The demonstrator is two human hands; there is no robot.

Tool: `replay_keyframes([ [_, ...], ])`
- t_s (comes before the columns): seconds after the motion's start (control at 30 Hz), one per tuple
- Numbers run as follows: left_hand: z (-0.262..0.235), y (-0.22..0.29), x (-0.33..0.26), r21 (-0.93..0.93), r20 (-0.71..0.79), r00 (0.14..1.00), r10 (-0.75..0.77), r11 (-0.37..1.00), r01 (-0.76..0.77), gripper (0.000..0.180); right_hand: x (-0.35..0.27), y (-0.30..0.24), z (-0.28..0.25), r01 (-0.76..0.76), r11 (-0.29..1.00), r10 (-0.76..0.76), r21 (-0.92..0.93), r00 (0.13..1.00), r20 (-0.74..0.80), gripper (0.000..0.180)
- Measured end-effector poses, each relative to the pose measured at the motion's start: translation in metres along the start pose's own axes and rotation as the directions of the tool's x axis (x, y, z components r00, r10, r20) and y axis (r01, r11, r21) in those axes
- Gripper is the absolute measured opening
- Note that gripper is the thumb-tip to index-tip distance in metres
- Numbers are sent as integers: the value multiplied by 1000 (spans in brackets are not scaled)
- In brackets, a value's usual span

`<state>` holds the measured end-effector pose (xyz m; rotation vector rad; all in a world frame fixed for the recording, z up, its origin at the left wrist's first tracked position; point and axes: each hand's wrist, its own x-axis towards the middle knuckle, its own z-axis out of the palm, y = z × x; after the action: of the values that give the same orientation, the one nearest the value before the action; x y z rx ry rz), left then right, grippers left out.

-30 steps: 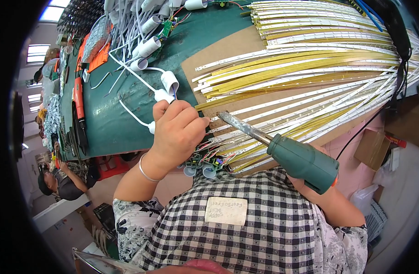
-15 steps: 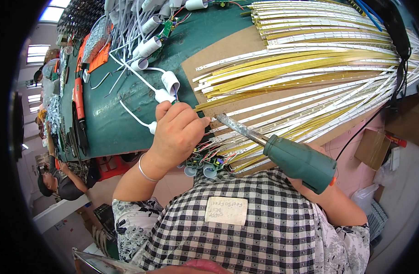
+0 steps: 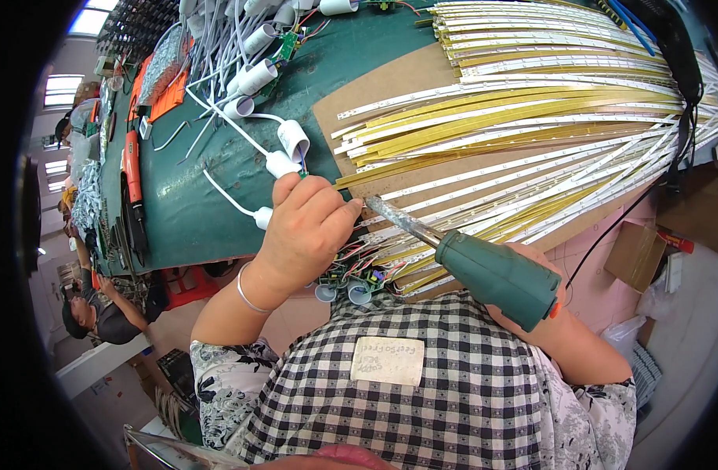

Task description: The person assembles electronic components onto LED strips using a soldering iron or an assembly tool.

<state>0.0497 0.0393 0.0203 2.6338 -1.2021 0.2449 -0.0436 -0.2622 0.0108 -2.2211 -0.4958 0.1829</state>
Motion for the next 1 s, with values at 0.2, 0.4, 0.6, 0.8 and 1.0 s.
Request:
replay_keyframes([
  [0.2,1,-1,-1,-20,15,1000,15,1000,-15,18,-2,2,3,-27,999,27,21,1000,11,34],
  [0.4,1,0,-1,-29,9,1000,9,1000,-8,19,-1,2,4,16,1000,-16,20,1000,-5,36],
  [0.6,2,-1,-2,-34,5,1000,7,999,-7,19,1,2,3,23,999,-23,39,1000,21,40],
  [0.8,1,0,-2,-21,33,999,3,1000,-2,19,-7,6,8,35,992,-39,-121,999,-28,39],
  [1.0,2,-2,-1,-53,-9,1000,6,999,-6,21,-3,7,8,92,995,-93,-34,994,-48,34],
])
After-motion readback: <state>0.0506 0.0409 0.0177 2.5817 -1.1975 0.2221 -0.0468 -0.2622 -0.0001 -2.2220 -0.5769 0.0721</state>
